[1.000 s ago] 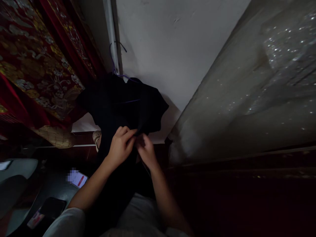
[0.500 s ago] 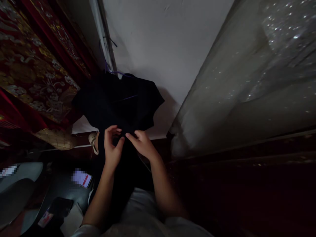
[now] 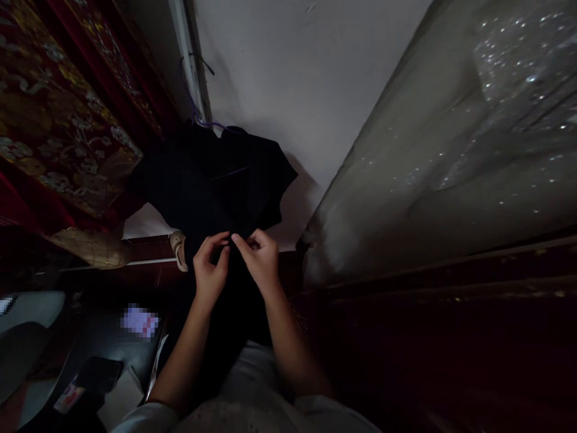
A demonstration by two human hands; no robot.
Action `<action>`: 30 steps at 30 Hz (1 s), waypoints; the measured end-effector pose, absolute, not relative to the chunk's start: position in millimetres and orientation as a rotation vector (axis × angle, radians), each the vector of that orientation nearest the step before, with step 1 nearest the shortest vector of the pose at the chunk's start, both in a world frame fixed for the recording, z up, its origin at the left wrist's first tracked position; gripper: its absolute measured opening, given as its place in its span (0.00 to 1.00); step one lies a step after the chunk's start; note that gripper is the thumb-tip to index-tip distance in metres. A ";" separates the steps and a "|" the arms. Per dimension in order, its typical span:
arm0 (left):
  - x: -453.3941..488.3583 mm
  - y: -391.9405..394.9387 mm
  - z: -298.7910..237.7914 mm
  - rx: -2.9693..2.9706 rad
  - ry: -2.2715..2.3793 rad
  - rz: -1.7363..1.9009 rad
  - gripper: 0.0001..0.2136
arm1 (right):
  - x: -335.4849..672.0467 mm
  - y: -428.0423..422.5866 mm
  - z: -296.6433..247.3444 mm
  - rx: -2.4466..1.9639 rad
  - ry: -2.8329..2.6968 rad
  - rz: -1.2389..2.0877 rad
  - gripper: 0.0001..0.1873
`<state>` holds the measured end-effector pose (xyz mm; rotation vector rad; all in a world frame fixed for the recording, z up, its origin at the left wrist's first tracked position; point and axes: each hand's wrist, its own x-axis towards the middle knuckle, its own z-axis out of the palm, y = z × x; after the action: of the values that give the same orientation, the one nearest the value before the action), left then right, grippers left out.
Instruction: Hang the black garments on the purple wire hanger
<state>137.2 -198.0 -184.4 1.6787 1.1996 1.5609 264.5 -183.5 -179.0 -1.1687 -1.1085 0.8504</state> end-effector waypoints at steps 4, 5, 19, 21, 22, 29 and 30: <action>139.6 -200.8 -193.9 1.525 1.255 1.628 0.17 | 261.1 -184.8 -171.1 -1.108 -0.975 0.774 0.18; 139.5 -201.7 -195.8 1.502 1.255 1.638 0.18 | 259.6 -184.9 -171.0 -1.092 -0.988 0.822 0.18; 111.4 -208.9 -195.9 1.603 1.382 1.890 0.04 | 235.2 -183.2 -186.5 -1.047 -1.293 1.016 0.16; 109.4 -208.7 -196.7 1.601 1.407 1.935 0.04 | 238.3 -183.1 -183.9 -1.066 -1.286 0.996 0.14; 108.2 -208.1 -197.2 1.603 1.415 1.948 0.04 | 239.5 -183.2 -183.1 -1.066 -1.286 1.010 0.12; 107.2 -199.5 -206.4 1.615 1.362 1.919 0.04 | 239.2 -170.2 -173.1 -0.910 -1.105 1.615 0.15; 110.1 -198.3 -209.1 1.582 1.350 1.895 0.03 | 239.3 -162.1 -167.3 -0.904 -1.098 1.603 0.15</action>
<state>110.1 -198.3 -209.1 1.5823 1.3503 1.8949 239.3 -162.1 -167.3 -0.9040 -1.0981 1.6030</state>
